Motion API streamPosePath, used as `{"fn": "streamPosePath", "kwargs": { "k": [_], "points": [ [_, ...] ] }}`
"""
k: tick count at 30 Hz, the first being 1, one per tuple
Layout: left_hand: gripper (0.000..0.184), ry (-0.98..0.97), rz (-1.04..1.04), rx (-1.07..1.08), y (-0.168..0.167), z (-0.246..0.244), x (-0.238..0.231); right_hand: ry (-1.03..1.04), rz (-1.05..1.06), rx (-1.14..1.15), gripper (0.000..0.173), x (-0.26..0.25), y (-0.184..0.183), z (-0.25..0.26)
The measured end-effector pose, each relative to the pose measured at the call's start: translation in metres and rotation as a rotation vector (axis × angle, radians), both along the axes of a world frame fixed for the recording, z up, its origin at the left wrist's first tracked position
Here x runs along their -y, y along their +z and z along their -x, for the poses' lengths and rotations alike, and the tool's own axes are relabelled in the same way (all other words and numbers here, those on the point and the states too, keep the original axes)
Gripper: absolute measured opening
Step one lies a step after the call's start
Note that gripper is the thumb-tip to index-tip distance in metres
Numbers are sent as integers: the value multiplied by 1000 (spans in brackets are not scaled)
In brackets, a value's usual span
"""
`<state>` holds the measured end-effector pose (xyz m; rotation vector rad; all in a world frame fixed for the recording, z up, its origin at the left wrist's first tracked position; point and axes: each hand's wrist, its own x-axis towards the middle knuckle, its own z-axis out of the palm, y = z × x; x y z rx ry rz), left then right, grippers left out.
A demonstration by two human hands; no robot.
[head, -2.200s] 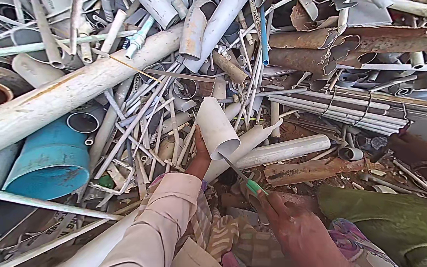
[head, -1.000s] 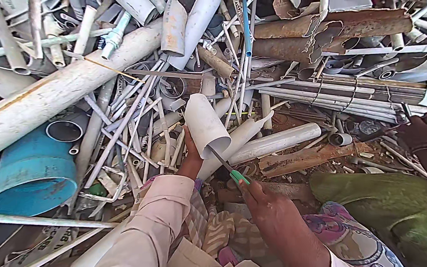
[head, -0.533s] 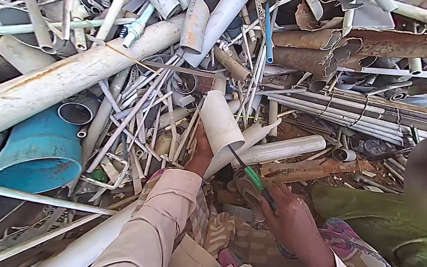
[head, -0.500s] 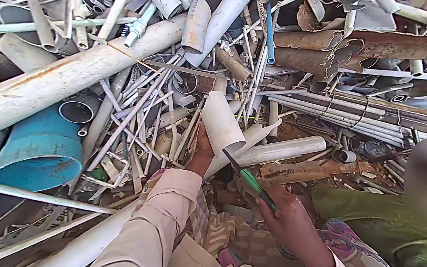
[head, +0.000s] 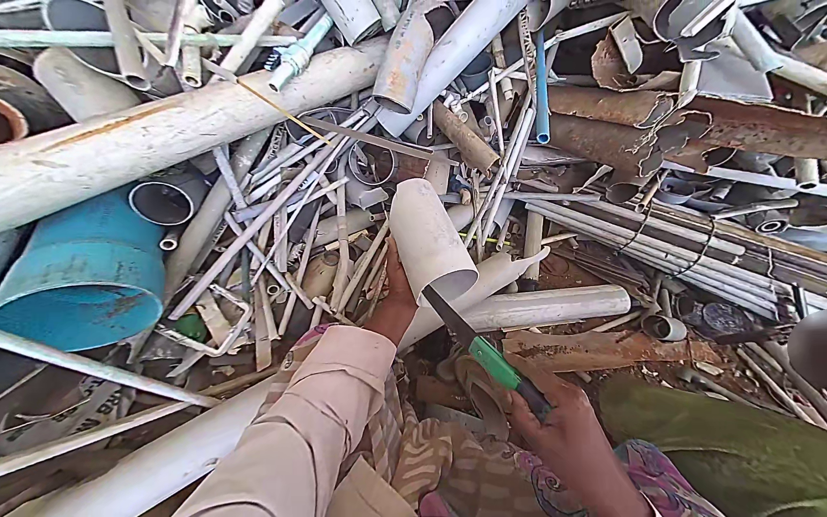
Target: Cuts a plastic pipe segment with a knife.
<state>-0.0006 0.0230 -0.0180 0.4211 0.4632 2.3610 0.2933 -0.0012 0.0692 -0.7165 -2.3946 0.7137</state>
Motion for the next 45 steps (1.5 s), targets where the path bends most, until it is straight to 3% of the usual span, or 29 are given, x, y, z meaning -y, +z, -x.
{"fn": "streamPosePath", "kwargs": {
  "k": [2,6,11,15,19,23,28,32,36,40,45],
  "points": [
    [59,8,-15,14,0,2,0,2,2,-9,39,-7,0,-3],
    [60,26,-39,28,-1,4,-3,-149,-260,76,41,-12,-6,-3],
    [61,-25,-68,66,1,3,-1,-33,-121,4,40,-10,-1,-9],
    [62,22,6,80,4,1,-2,-130,-232,50,39,-13,-5,-10],
    [62,71,91,110,10,1,-3,12,-93,-19,35,-14,-3,-14],
    [60,87,123,115,12,-1,-2,-116,-219,57,37,-14,-1,-14],
    [59,91,137,93,12,-1,-2,-26,-99,25,36,-14,3,-21],
    [59,87,146,84,12,-3,-3,-128,-209,85,37,-13,2,-19],
    [58,100,179,86,12,-3,-3,-37,-83,43,36,-16,2,-21],
    [60,72,147,77,8,-2,-4,-139,-217,90,37,-15,0,-17],
    [58,104,208,47,9,-3,-2,-17,-105,19,36,-11,-3,-15]
  ]
}}
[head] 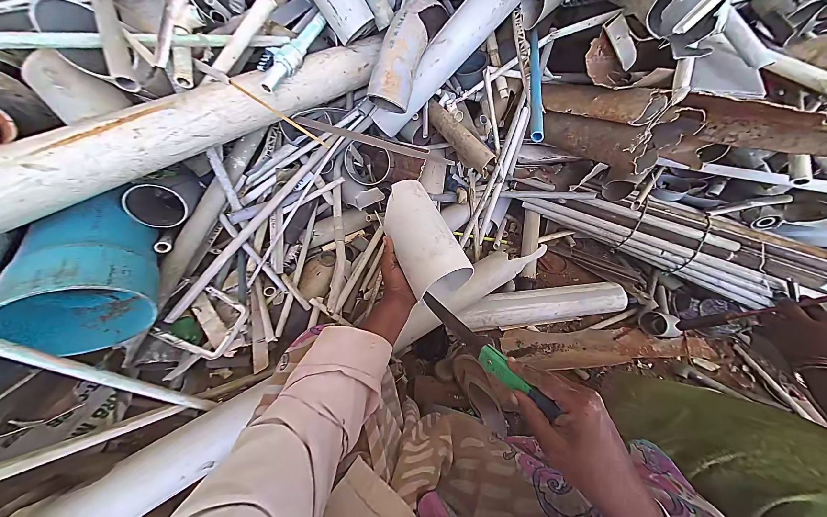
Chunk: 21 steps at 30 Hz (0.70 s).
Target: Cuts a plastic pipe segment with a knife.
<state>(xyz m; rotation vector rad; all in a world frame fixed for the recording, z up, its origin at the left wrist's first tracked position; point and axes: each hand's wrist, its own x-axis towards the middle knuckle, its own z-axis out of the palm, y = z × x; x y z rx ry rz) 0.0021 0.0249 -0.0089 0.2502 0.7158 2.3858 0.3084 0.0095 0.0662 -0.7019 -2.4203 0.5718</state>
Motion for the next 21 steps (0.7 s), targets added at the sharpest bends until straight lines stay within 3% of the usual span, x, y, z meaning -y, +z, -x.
{"fn": "streamPosePath", "kwargs": {
  "k": [3,8,12,17,19,21],
  "points": [
    [61,-55,-73,18,-3,0,-1,-84,-111,34,37,-1,-2,3],
    [60,-49,-53,8,-3,-1,-1,25,43,-38,36,5,-2,8],
    [60,-24,-40,24,-7,0,-2,-70,-107,-6,36,11,-8,19],
    [66,-114,-159,38,-18,9,-1,38,142,-84,37,14,-7,27],
    [66,-92,-153,36,-2,1,4,-21,21,-43,35,11,-7,31],
    [64,-6,-4,10,41,-23,17,-60,-84,-24,35,14,-8,36]
  ]
}}
